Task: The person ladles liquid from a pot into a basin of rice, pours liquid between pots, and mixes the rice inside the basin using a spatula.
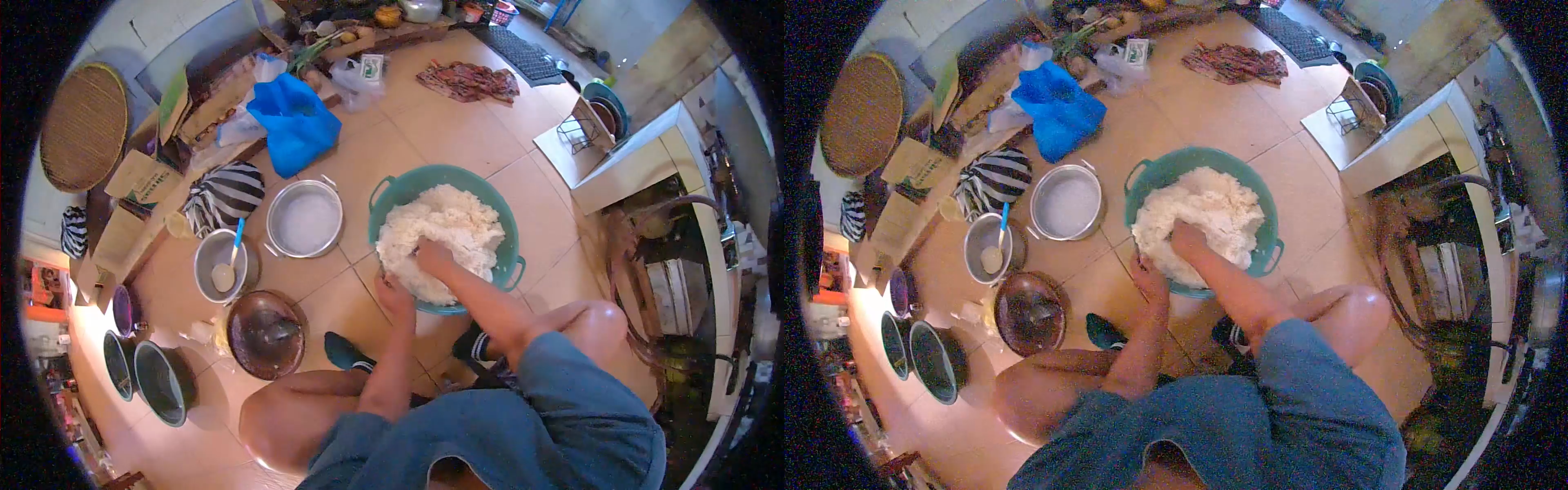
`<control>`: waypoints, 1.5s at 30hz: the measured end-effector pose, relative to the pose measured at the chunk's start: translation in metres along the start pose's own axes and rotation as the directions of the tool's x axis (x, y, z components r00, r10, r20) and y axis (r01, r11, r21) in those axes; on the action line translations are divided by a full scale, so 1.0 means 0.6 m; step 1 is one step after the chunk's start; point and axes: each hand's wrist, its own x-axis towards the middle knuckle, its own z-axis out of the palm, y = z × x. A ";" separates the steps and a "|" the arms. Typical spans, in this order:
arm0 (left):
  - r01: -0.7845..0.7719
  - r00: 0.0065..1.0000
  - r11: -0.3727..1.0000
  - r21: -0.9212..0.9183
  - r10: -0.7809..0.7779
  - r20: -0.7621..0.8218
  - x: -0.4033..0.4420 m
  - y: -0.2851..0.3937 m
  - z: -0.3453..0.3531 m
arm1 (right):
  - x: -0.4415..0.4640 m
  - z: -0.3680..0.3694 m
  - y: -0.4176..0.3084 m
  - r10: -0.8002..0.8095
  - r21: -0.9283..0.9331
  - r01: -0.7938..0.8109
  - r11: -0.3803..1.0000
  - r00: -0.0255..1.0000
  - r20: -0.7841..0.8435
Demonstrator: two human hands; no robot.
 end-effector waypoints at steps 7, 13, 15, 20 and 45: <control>-0.034 0.997 0.999 0.002 0.034 -0.065 -0.003 0.002 -0.003 | -0.003 -0.029 0.008 0.188 0.873 -0.391 0.292 0.918 0.349; -0.034 0.998 0.998 0.047 0.037 -0.058 0.001 -0.036 0.001 | -0.058 -0.112 0.051 0.169 0.863 -0.411 -0.295 0.866 0.471; -0.067 0.993 0.995 0.076 0.074 -0.088 0.003 -0.044 0.006 | -0.109 -0.128 0.091 0.126 0.806 -0.429 -0.409 0.848 0.515; -0.053 0.997 0.997 0.051 0.056 -0.056 0.001 -0.008 0.005 | -0.234 -0.160 0.188 -0.063 0.787 -0.505 -0.355 0.853 0.519; -0.086 0.995 0.994 0.072 0.088 -0.035 0.003 -0.023 0.004 | -0.226 -0.254 0.196 0.103 0.682 -0.293 0.670 0.947 0.305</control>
